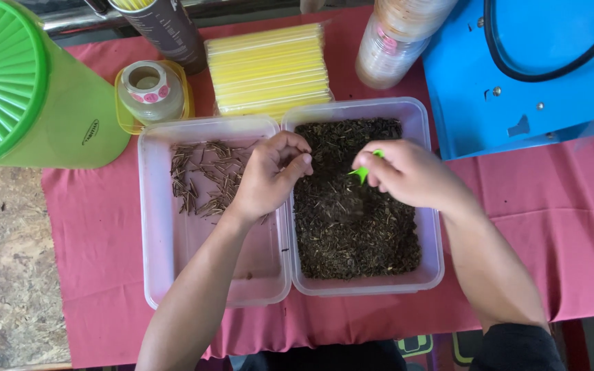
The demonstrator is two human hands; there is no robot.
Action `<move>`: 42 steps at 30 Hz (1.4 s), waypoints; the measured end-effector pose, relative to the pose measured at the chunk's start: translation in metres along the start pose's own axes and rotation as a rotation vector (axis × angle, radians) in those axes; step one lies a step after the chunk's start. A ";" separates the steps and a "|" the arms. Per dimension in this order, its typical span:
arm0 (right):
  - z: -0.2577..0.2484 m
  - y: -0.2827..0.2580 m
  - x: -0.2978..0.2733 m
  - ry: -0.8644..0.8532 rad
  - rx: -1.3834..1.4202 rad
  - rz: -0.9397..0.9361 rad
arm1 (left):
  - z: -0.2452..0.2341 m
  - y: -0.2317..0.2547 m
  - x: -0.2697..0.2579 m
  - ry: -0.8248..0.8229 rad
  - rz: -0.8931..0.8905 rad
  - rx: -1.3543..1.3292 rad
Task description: Sorting tea leaves by manually removing stems and using a small spoon to move the leaves between containers.
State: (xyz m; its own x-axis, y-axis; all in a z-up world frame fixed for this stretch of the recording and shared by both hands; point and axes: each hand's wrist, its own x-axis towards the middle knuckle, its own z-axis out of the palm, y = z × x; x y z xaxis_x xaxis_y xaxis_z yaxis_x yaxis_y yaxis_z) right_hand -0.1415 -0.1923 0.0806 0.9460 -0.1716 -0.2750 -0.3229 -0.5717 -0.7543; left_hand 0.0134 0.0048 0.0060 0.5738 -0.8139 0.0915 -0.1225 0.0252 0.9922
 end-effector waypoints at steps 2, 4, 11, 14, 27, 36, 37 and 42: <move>-0.011 -0.008 -0.010 0.024 0.004 -0.047 | -0.001 0.003 0.000 -0.002 -0.007 0.003; -0.018 -0.011 -0.020 0.054 0.011 -0.089 | -0.001 0.002 0.001 -0.013 -0.015 0.004; -0.020 0.003 -0.037 0.280 -0.429 -0.255 | -0.002 0.016 0.002 -0.051 -0.007 0.043; -0.015 0.005 -0.038 0.351 -0.637 -0.208 | -0.002 0.016 0.001 -0.054 -0.014 0.061; -0.009 -0.008 -0.029 0.336 -0.619 -0.178 | 0.002 0.001 0.001 -0.014 0.088 0.080; 0.002 -0.001 -0.012 0.429 -0.330 -0.382 | 0.002 0.004 0.002 -0.017 0.074 0.065; 0.002 -0.003 -0.011 0.429 -0.330 -0.384 | 0.002 0.002 0.002 -0.017 0.075 0.066; 0.000 -0.002 -0.006 0.371 -0.345 -0.433 | 0.000 0.004 0.001 -0.021 0.074 0.087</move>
State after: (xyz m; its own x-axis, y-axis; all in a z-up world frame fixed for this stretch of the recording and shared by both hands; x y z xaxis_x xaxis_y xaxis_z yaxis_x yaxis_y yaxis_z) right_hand -0.1460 -0.1899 0.0840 0.9551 -0.0983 0.2794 0.0573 -0.8642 -0.4999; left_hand 0.0134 0.0041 0.0100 0.5436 -0.8237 0.1611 -0.2336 0.0358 0.9717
